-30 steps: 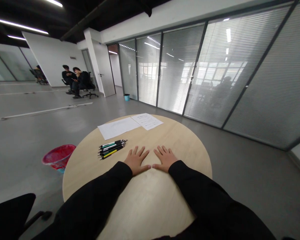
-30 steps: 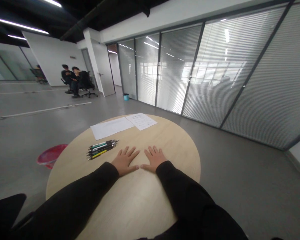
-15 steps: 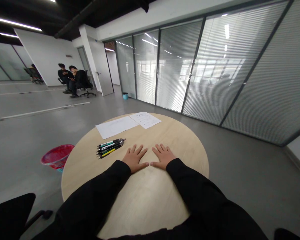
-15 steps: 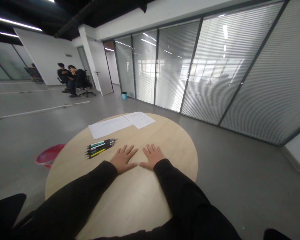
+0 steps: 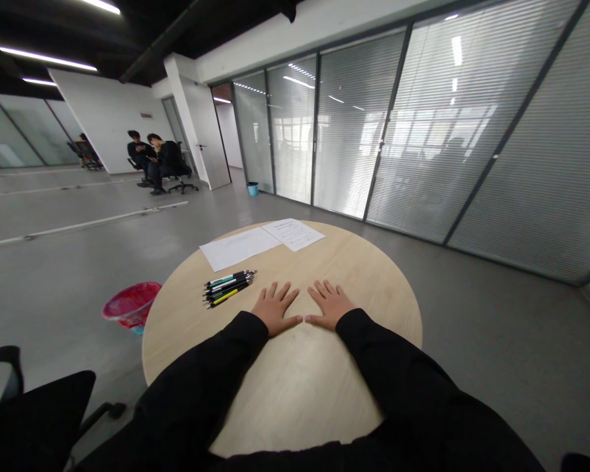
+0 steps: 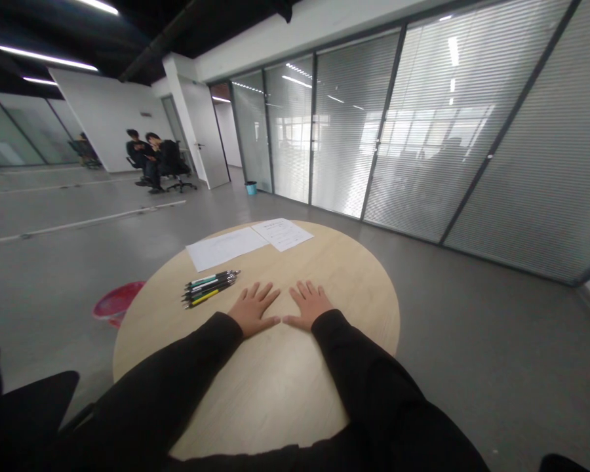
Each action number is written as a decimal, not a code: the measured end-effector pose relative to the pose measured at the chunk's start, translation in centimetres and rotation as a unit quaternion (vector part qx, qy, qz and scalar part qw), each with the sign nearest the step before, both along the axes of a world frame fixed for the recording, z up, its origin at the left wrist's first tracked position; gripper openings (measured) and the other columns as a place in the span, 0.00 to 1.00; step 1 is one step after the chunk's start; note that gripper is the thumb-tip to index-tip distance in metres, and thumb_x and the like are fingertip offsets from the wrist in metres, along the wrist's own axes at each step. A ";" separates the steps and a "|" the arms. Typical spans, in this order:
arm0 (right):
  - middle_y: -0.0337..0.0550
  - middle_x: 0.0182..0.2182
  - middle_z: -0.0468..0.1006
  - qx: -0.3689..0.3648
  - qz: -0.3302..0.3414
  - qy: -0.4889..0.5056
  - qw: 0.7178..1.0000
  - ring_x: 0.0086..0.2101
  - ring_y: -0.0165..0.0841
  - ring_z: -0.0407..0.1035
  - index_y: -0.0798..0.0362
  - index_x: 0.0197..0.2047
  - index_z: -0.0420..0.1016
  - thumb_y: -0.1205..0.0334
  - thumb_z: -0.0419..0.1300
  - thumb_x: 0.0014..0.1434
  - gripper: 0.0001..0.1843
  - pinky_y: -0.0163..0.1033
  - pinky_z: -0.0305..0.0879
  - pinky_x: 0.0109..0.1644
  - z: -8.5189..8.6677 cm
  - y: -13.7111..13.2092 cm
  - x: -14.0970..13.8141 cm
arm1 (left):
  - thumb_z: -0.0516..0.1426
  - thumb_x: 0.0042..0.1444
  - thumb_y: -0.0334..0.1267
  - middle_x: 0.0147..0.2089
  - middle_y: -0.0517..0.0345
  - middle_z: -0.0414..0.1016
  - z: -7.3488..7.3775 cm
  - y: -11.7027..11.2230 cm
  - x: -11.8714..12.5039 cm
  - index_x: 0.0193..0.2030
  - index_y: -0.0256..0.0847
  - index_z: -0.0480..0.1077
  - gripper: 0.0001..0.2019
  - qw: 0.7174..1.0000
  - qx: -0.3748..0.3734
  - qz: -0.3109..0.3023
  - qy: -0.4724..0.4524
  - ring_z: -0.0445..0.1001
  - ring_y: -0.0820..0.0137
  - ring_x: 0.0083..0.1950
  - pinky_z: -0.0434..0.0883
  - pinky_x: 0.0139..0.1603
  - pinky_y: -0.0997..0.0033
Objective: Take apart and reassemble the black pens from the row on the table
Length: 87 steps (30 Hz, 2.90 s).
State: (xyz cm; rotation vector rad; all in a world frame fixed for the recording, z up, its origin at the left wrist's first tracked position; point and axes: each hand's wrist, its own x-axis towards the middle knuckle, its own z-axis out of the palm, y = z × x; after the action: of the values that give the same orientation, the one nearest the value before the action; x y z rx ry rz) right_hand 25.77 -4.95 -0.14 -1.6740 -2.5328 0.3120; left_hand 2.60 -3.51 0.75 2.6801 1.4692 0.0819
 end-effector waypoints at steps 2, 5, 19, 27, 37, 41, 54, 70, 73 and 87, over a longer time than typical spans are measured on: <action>0.48 0.73 0.35 -0.004 0.000 0.001 1.000 0.69 0.51 0.28 0.48 0.74 0.42 0.26 0.46 0.55 0.53 0.61 0.28 0.68 0.0 0.0 0.0 | 0.45 0.54 0.72 0.76 0.51 0.42 0.1 -0.1 0.0 0.73 0.54 0.46 0.44 1.000 0.000 0.000 0.003 0.38 0.41 0.74 0.42 0.67 0.35; 0.48 0.72 0.35 -0.007 -0.002 0.012 1.000 0.70 0.51 0.28 0.48 0.73 0.42 0.26 0.48 0.55 0.53 0.61 0.27 0.68 0.1 0.1 -0.1 | 0.45 0.54 0.72 0.76 0.51 0.41 0.1 -0.1 0.0 0.73 0.54 0.46 0.44 1.000 0.001 0.001 0.006 0.39 0.41 0.74 0.42 0.67 0.34; 0.53 0.60 0.69 0.066 -0.076 0.186 0.977 0.61 0.42 0.59 0.54 0.57 0.73 0.52 0.55 0.61 0.24 0.48 0.49 0.66 -1.1 1.4 0.1 | 0.45 0.55 0.70 0.76 0.50 0.43 -0.1 0.1 -0.5 0.73 0.53 0.48 0.42 1.000 -0.014 -0.009 0.003 0.40 0.39 0.74 0.44 0.67 0.34; 0.44 0.31 0.79 0.071 -0.112 0.369 0.920 0.32 0.35 0.72 0.55 0.43 0.79 0.54 0.51 0.60 0.19 0.39 0.68 0.40 -1.6 1.4 0.9 | 0.48 0.56 0.67 0.75 0.50 0.48 -0.1 0.1 -0.7 0.71 0.52 0.52 0.39 1.000 -0.011 -0.011 -0.021 0.44 0.41 0.73 0.47 0.67 0.36; 0.44 0.30 0.79 0.063 -0.082 0.347 0.932 0.32 0.35 0.71 0.54 0.41 0.80 0.53 0.53 0.58 0.18 0.39 0.66 0.40 -1.9 1.5 0.5 | 0.47 0.64 0.43 0.51 0.45 0.72 2.5 2.3 -4.0 0.53 0.40 0.71 0.18 0.989 0.136 0.031 -0.058 0.69 0.57 0.53 0.65 0.57 0.56; 0.43 0.30 0.78 0.061 -0.086 0.338 0.935 0.31 0.35 0.70 0.54 0.40 0.80 0.53 0.54 0.59 0.17 0.39 0.66 0.39 -1.8 1.4 0.5 | 0.46 0.65 0.41 0.49 0.44 0.71 3.1 4.5 -7.2 0.51 0.39 0.71 0.17 0.977 0.202 0.062 -0.025 0.67 0.56 0.51 0.65 0.54 0.55; 0.44 0.30 0.78 0.068 -0.072 0.326 0.940 0.32 0.36 0.70 0.54 0.39 0.80 0.55 0.53 0.59 0.17 0.39 0.65 0.39 -1.0 0.8 0.1 | 0.46 0.64 0.43 0.47 0.43 0.71 1.7 5.3 -10.0 0.48 0.40 0.71 0.16 0.962 0.223 0.152 0.034 0.67 0.52 0.51 0.62 0.51 0.53; 0.44 0.31 0.79 0.069 -0.067 0.328 0.940 0.31 0.33 0.69 0.55 0.39 0.80 0.60 0.55 0.58 0.13 0.37 0.62 0.38 -1.7 1.4 0.0 | 0.49 0.64 0.39 0.43 0.44 0.74 1.3 5.9 -10.4 0.44 0.38 0.73 0.13 0.962 0.231 0.147 0.016 0.72 0.56 0.46 0.66 0.47 0.59; 0.43 0.30 0.78 0.072 -0.063 0.330 0.939 0.31 0.33 0.68 0.54 0.38 0.80 0.60 0.56 0.58 0.13 0.36 0.62 0.38 -1.7 1.4 0.0 | 0.49 0.64 0.39 0.43 0.44 0.74 1.4 5.7 -10.4 0.44 0.38 0.73 0.13 0.962 0.230 0.147 0.021 0.72 0.55 0.45 0.66 0.45 0.58; 0.43 0.29 0.77 0.083 -0.065 0.335 0.936 0.30 0.33 0.67 0.54 0.38 0.81 0.61 0.56 0.58 0.12 0.36 0.61 0.37 -1.8 1.4 0.0 | 0.50 0.63 0.38 0.44 0.46 0.75 1.8 5.7 -10.8 0.44 0.40 0.74 0.13 0.961 0.226 0.158 -0.018 0.73 0.55 0.47 0.65 0.45 0.59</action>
State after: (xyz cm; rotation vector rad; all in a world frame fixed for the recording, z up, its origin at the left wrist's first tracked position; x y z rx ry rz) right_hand 25.73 -3.58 -1.95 -1.3563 -1.8812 0.5326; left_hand -8.23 2.22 2.50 2.7033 2.0709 0.5444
